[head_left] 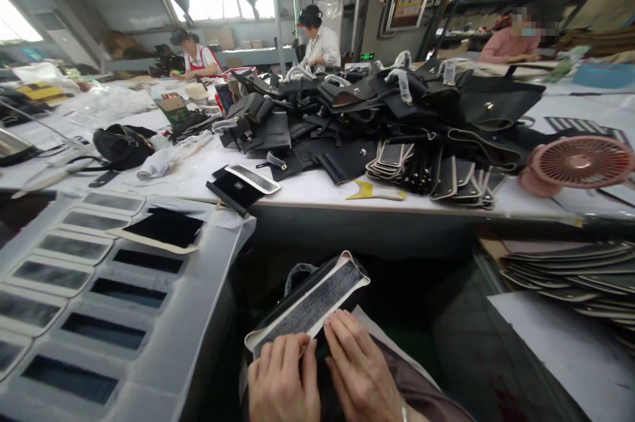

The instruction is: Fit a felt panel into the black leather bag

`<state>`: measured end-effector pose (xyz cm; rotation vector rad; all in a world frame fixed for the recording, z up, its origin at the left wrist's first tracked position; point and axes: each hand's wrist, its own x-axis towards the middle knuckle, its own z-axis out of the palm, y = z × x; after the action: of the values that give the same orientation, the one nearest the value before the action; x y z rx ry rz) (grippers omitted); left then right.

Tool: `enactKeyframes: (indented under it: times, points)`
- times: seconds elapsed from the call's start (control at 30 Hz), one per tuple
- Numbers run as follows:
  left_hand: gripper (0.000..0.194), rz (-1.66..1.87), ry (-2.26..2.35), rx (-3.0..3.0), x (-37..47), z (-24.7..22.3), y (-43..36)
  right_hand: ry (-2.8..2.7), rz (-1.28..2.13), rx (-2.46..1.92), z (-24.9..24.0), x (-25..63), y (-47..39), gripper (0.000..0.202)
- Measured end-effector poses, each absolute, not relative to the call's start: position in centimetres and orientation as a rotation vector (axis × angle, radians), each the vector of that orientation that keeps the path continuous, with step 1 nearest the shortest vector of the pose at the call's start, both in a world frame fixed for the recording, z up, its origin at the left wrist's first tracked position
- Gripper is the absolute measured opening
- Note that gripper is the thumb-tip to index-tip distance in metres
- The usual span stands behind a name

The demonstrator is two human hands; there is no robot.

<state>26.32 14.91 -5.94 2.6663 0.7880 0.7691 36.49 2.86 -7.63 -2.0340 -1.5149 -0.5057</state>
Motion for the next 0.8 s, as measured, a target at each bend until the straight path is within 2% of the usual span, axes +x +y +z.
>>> enactKeyframes:
  times: [0.37,0.57,0.8]
  points:
    - [0.011,1.075,0.989,2.749,23.3,-6.4,16.2,-1.627,-0.582,-1.921,-7.4,33.7,5.4,0.04]
    - [0.008,1.082,1.039,2.66,21.6,-7.5,17.0,-1.675,-0.626,-1.887,-7.5,32.4,6.8,0.04]
    - [0.039,0.993,1.098,1.963,20.9,-11.4,15.8,-1.712,-0.644,-1.844,-7.3,31.8,7.7,0.039]
